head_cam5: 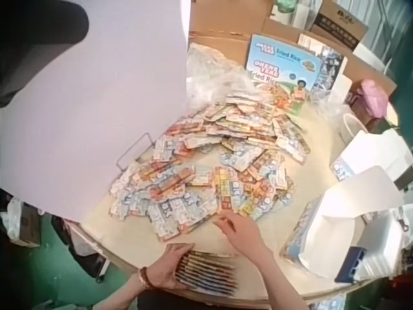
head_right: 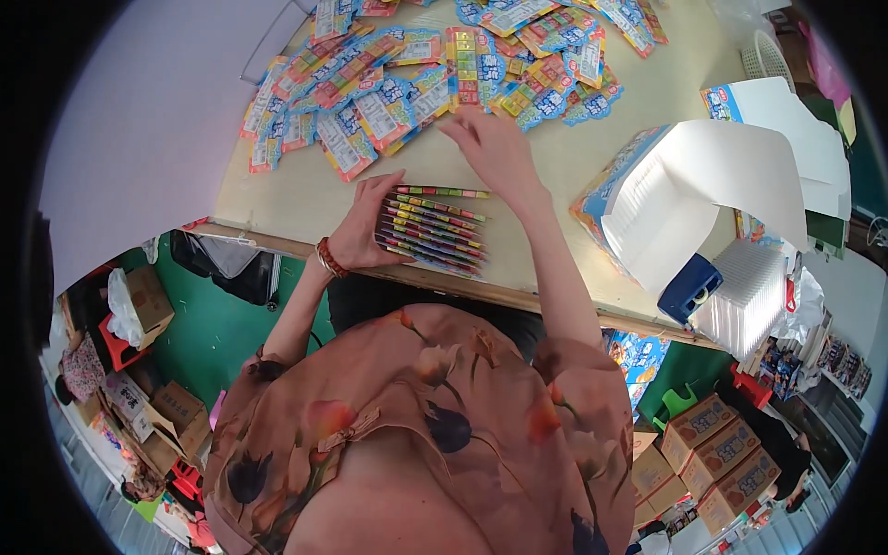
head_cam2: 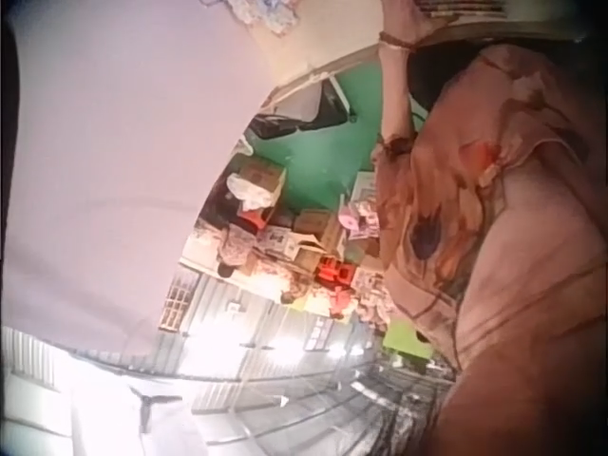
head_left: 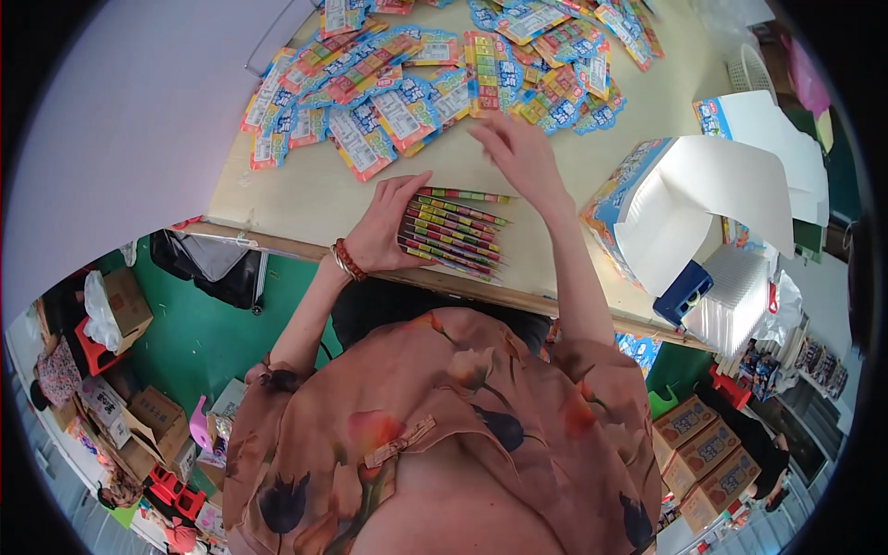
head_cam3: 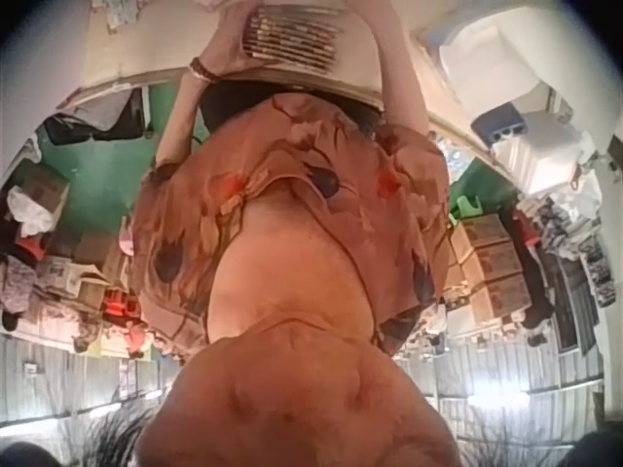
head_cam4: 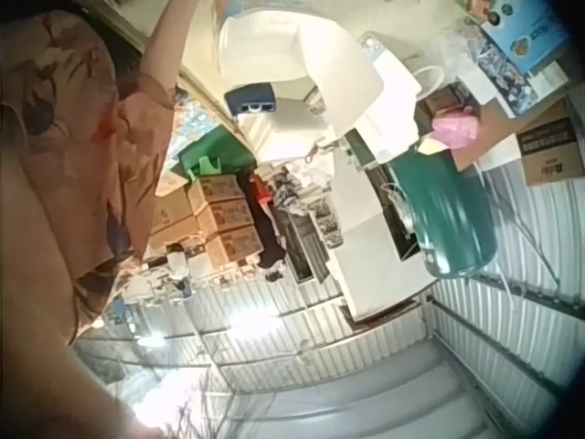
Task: The person is counting small snack pouches and organizing them into cardboard display boxes.
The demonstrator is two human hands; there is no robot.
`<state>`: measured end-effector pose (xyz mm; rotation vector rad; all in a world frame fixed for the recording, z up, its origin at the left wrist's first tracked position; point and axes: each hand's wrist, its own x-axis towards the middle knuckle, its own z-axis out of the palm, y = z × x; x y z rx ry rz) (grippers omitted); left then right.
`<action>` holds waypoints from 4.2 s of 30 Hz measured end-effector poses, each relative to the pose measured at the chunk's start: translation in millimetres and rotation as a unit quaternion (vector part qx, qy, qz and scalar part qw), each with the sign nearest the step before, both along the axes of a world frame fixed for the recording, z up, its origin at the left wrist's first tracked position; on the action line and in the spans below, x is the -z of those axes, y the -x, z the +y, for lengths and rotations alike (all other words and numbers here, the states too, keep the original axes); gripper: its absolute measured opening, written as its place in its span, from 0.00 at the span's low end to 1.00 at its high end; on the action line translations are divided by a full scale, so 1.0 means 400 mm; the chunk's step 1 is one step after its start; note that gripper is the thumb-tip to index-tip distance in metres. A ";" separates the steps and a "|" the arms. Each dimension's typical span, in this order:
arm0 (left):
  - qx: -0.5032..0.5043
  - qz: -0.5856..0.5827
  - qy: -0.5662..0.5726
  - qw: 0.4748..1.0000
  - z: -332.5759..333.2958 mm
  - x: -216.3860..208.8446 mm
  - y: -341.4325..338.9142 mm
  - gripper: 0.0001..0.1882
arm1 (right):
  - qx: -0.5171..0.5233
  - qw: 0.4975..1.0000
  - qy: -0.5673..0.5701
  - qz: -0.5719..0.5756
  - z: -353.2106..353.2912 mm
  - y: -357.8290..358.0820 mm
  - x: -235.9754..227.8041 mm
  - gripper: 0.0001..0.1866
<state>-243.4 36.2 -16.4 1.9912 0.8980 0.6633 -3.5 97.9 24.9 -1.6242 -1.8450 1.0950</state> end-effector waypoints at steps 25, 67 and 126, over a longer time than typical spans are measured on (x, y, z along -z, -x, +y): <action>0.011 -0.033 -0.035 0.999 -0.010 0.030 -0.006 0.70 | -0.264 0.950 -0.080 -0.149 -0.009 0.059 -0.028 0.07; 0.073 0.031 -0.052 0.996 0.083 0.019 -0.050 0.73 | 0.009 0.982 0.015 0.189 -0.188 -0.170 0.071 0.26; 0.028 -0.028 -0.021 0.999 0.018 0.039 -0.063 0.68 | 0.139 0.899 0.029 0.414 -0.286 -0.132 0.143 0.34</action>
